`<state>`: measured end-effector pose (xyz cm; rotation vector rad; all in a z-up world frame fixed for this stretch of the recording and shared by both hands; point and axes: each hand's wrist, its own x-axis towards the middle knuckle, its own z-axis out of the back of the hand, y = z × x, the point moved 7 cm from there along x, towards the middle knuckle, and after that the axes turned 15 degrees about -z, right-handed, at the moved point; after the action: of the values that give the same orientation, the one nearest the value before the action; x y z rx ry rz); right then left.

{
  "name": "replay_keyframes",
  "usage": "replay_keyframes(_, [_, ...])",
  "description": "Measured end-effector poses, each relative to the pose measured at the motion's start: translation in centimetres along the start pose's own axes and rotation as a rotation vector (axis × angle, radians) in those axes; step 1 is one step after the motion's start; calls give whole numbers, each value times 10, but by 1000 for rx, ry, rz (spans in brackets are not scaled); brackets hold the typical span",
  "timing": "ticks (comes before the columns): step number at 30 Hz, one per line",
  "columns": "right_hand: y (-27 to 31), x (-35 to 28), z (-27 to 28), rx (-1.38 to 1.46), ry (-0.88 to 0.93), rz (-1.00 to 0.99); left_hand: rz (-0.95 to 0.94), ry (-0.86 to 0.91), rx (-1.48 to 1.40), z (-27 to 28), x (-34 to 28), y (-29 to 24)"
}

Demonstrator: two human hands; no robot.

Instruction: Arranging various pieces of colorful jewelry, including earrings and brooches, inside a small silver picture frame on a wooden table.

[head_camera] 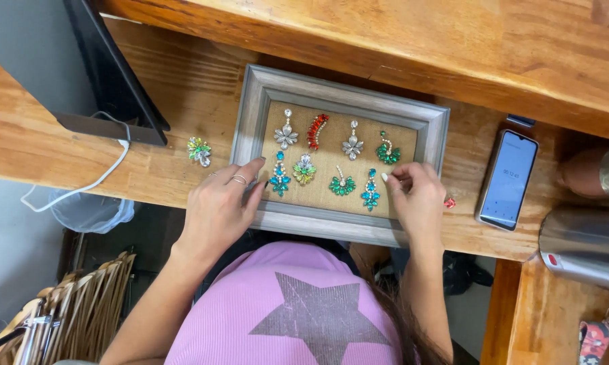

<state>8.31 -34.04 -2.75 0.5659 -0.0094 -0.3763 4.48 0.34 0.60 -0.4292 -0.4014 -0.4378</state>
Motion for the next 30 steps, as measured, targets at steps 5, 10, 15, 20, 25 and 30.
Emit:
replay_keyframes(5, [2,-12,20,59,-62,48,-8,4,-18,2,1,-3])
replay_keyframes(10, [-63,-10,59,119,-373,-1,-12,-55,-51,3,2,-6])
replay_keyframes(15, [-161,0,41,-160,-291,-341,-25,-108,-49,1,6,-9])
replay_keyframes(20, [-184,9,24,-53,-243,-411,-37,-102,-44,1,7,-13])
replay_keyframes(25, [-136,-13,47,36,-253,-335,-6,-103,-4,3,6,-12])
replay_keyframes(30, [-58,-42,63,388,-165,-31,76,-140,-4,10,3,4])
